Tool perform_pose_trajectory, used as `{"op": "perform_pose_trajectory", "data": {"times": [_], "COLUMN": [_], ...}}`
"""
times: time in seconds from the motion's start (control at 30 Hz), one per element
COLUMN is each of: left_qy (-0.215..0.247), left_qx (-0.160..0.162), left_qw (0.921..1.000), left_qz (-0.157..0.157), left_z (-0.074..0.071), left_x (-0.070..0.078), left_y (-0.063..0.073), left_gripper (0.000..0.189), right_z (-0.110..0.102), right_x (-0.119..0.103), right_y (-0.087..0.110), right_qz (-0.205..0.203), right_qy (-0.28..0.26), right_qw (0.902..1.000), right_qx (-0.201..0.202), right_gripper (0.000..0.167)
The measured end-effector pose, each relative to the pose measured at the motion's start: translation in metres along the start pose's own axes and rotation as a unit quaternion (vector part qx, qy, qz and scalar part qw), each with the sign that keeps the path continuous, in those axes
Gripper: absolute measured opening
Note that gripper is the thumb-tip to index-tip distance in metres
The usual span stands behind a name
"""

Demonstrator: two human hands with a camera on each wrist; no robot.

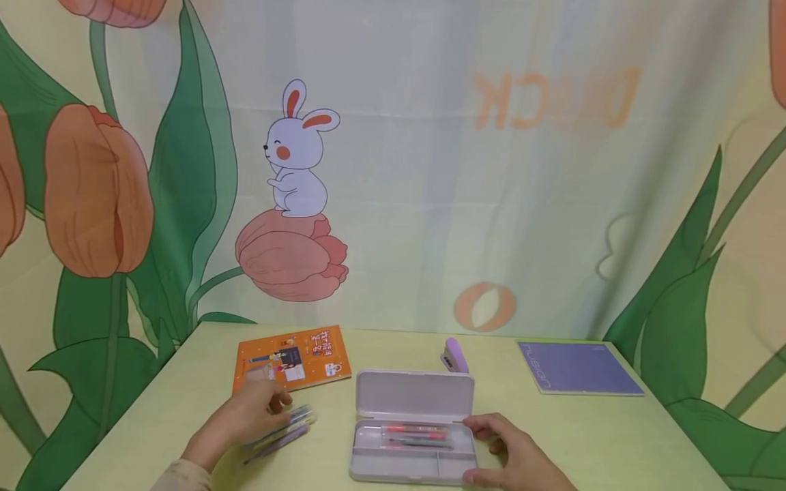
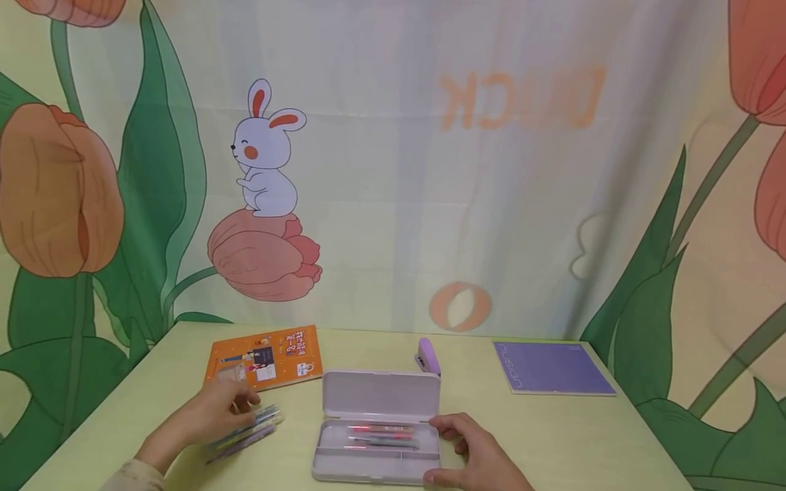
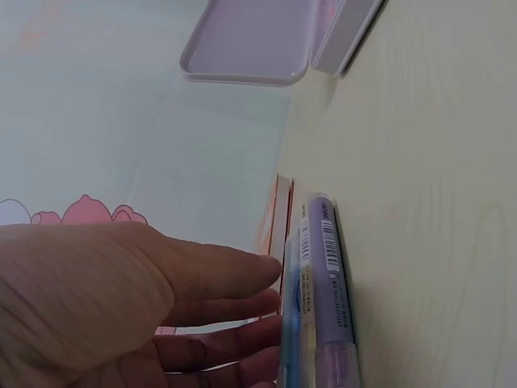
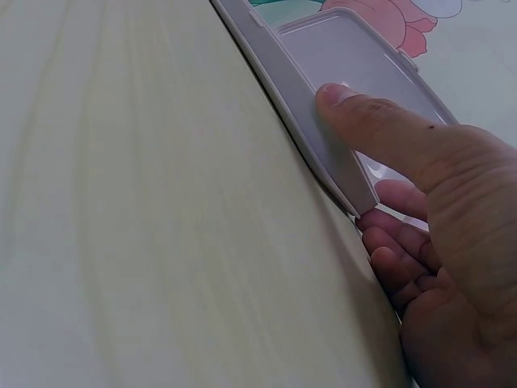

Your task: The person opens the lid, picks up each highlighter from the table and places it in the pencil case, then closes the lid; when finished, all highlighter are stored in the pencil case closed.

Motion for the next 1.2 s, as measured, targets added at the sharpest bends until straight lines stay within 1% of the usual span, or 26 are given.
{"op": "perform_pose_trajectory", "data": {"times": [0.1,0.17,0.33,0.57,0.77,0.9,1.03,1.2], "left_qy": [-0.003,-0.003,0.000,-0.001,-0.005,-0.010,-0.010,-0.018], "left_qx": [-0.002,-0.002,0.003,0.010,0.014,0.025,0.046,0.067], "left_qw": [1.0000,1.0000,1.0000,0.9999,0.9999,0.9996,0.9987,0.9961], "left_qz": [-0.004,-0.003,-0.001,-0.003,0.007,0.009,0.022,0.054], "left_z": [0.002,0.002,0.003,0.004,0.004,0.001,-0.005,-0.013], "left_x": [-0.002,-0.002,-0.004,-0.006,-0.006,-0.007,0.000,0.021], "left_y": [0.000,0.000,0.000,-0.001,-0.003,-0.003,-0.002,0.001], "left_gripper": [0.014,0.012,0.017,0.020,0.021,0.021,0.024,0.025], "right_z": [0.000,0.000,0.000,0.000,0.000,0.001,0.001,0.000], "right_x": [0.000,0.000,-0.001,0.002,0.003,0.002,0.000,-0.002], "right_y": [0.000,-0.001,-0.001,-0.001,0.000,0.001,0.001,0.001], "right_qz": [0.002,0.000,-0.004,0.011,0.024,0.024,0.019,0.003], "right_qy": [-0.003,-0.005,0.002,0.005,0.012,0.011,0.008,0.006], "right_qw": [1.0000,1.0000,1.0000,0.9999,0.9996,0.9997,0.9998,1.0000], "right_qx": [-0.003,-0.003,-0.003,-0.004,-0.001,-0.001,-0.003,-0.003], "right_gripper": [0.074,0.073,0.073,0.075,0.076,0.077,0.077,0.076]}}
Point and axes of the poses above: each hand's wrist, its own y-axis away from the middle knuckle, its own z-axis out of the palm, x = y × z, the point moved 10 cm from there along -y, towards the middle knuckle, and after that the axes turned 8 degrees about x, right-handed, at the moved point
